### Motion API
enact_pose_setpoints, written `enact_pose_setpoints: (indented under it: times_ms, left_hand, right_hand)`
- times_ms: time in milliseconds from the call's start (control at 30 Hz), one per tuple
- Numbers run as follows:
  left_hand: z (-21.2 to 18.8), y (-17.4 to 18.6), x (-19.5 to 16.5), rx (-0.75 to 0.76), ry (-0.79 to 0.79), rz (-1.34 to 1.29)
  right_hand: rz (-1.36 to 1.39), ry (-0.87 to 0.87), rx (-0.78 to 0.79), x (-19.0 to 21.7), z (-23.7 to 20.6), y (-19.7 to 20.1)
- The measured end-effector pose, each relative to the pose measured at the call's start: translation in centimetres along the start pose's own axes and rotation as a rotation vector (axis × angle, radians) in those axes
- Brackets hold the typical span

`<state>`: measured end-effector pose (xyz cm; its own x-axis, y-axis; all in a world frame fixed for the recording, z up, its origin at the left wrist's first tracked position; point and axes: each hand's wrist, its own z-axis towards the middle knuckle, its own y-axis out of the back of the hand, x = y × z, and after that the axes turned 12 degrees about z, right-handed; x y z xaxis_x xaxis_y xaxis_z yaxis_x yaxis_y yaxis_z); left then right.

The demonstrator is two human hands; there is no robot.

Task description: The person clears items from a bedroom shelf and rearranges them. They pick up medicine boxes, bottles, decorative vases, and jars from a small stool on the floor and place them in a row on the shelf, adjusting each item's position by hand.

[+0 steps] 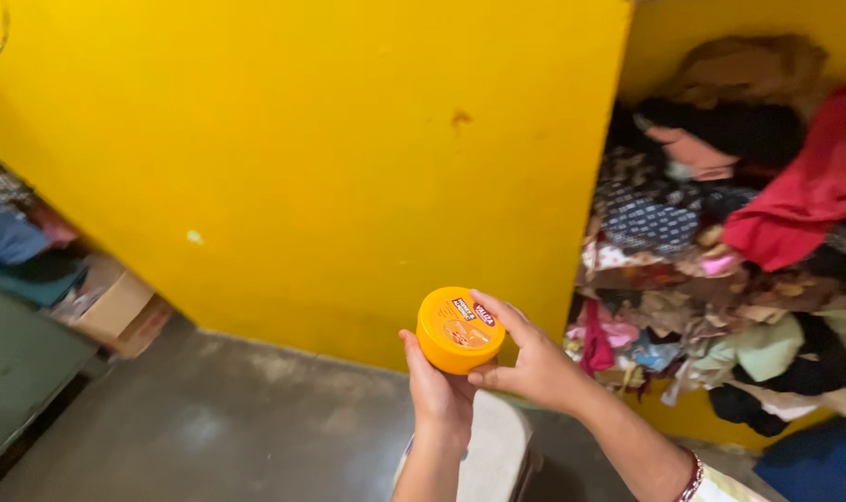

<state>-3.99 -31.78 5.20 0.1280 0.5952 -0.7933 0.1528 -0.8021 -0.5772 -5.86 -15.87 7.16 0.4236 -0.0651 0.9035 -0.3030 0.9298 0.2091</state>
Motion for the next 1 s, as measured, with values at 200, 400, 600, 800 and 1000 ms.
enact_pose_setpoints:
  times_ms: [200, 400, 600, 800, 1000]
  left_hand:
    - [3.2, -7.7, 2.5, 0.006, -0.277, 0.525]
    - [2.7, -19.3, 7.5, 0.194, -0.968, 1.153]
    - [5.0, -28.3, 12.7, 0.233, -1.023, 1.129]
    - [7.6, -34.0, 14.1, 0.439, -0.806, 0.722]
    - [9.3, -41.2, 6.5, 0.361, -1.329, 0.976]
  right_hand:
    - [-0.066, 0.090, -0.183, 0.4, -1.4, 10.7]
    - [0.000, -0.033, -0.373, 1.1, -3.6, 22.8]
    - [-0.241, 0.216, -0.368, 1.0, -6.5, 33.0]
    - [-0.281, 0.206, -0.305, 3.6, -6.6, 40.8]
    - [-0.528, 0.483, -0.356, 10.0, -1.8, 45.6]
